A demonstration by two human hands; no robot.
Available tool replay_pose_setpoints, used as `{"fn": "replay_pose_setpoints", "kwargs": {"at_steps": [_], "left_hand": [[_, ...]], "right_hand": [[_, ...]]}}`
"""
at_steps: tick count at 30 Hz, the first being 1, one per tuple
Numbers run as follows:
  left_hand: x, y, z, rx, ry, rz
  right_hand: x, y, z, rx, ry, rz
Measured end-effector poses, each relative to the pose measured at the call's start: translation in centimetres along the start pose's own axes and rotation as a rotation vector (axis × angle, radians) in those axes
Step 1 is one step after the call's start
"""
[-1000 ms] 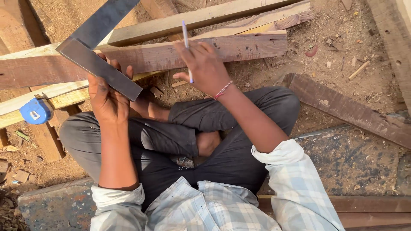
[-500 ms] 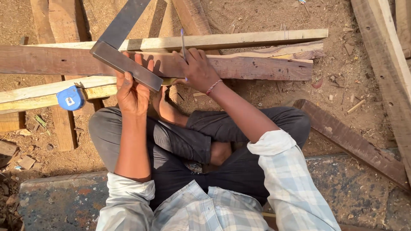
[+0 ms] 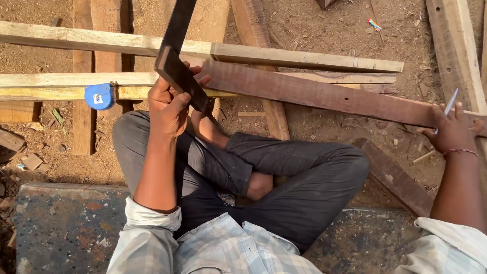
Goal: Using a try square and a pen to mark lines on wood planks for cutting.
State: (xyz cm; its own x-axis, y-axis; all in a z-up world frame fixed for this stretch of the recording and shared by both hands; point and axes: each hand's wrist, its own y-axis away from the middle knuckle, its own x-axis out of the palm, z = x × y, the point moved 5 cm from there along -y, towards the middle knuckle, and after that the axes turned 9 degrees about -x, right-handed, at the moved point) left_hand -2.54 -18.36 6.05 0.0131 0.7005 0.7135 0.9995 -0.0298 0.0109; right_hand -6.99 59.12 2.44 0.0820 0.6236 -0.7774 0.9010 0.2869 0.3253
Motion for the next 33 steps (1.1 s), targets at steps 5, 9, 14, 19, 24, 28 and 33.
{"fn": "replay_pose_setpoints", "kwargs": {"at_steps": [5, 9, 14, 19, 24, 28, 33], "left_hand": [[0.8, 0.5, -1.0, 0.045, -0.729, -0.123], [3.3, 1.1, -1.3, 0.301, -1.338, -0.051], [3.4, 0.7, 1.3, 0.348, -1.453, 0.052], [4.0, 0.7, 3.8, 0.362, -1.525, 0.153], [6.4, 0.9, 4.5, 0.295, -1.568, 0.285], [6.5, 1.2, 5.5, 0.347, -1.6, 0.257], [6.2, 1.1, 5.8, 0.383, -1.598, 0.182]], "right_hand": [[-11.7, -4.0, 7.6, -0.05, -0.391, -0.152], [-17.2, -8.4, 16.2, -0.112, -0.541, -0.11], [-16.8, -10.3, 17.6, -0.149, -0.257, -0.278], [-18.5, -10.6, 16.7, -0.162, -0.304, -0.36], [-16.9, -12.7, 14.4, -0.23, -0.436, -0.083], [-16.7, -13.4, 14.0, -0.211, -0.403, 0.137], [-17.4, -13.0, 14.5, -0.279, -0.389, -0.009]]}}
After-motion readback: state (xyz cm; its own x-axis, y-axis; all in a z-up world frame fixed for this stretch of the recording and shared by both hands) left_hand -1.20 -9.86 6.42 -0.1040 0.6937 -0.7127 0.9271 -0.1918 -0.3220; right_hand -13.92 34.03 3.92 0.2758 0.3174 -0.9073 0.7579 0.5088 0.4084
